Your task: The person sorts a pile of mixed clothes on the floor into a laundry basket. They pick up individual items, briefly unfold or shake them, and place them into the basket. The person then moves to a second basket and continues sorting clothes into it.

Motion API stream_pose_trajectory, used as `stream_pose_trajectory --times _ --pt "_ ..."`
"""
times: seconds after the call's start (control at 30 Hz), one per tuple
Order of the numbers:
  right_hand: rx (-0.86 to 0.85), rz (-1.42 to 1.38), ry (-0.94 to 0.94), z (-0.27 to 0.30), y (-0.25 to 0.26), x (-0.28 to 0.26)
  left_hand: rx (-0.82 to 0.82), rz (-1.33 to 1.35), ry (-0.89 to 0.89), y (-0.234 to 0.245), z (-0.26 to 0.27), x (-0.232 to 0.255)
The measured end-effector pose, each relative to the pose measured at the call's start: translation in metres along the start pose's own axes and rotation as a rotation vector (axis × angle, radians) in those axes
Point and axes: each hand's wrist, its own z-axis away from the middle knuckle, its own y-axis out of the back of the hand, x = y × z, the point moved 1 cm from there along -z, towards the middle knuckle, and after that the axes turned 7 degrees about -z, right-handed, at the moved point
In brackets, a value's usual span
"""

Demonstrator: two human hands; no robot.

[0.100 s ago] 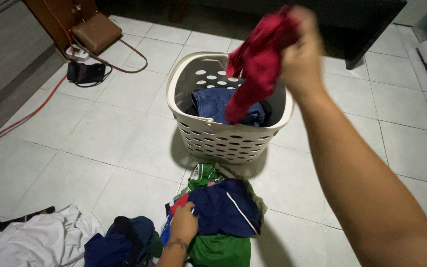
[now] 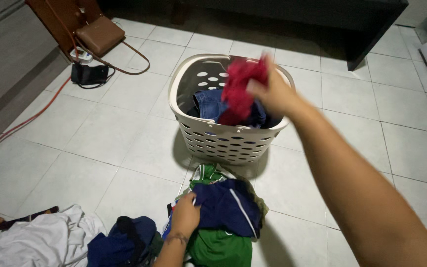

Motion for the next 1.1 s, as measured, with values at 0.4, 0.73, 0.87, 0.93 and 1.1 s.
stream_pose_trajectory --times 0.4,0.73,0.87,0.93,1.1 --pt "-0.238 0.119 -0.034 0.122 -0.08 0.022 -0.323 1.374 -0.345 0.178 -0.013 0.173" --pt "0.37 -0.359 0.366 -0.018 0.058 -0.064 0.218 0.945 -0.022 0.168 -0.039 0.112" --pt "0.429 0.216 0.405 -0.044 0.03 -0.055 0.192 0.227 0.161 0.081 -0.02 0.061" --pt "0.144 0.059 -0.065 -0.026 -0.003 -0.03 -0.03 0.015 0.273 0.043 0.004 0.044" --pt "-0.01 0.188 -0.181 0.034 -0.057 0.019 -0.259 -0.28 0.258 -0.006 0.045 0.017"
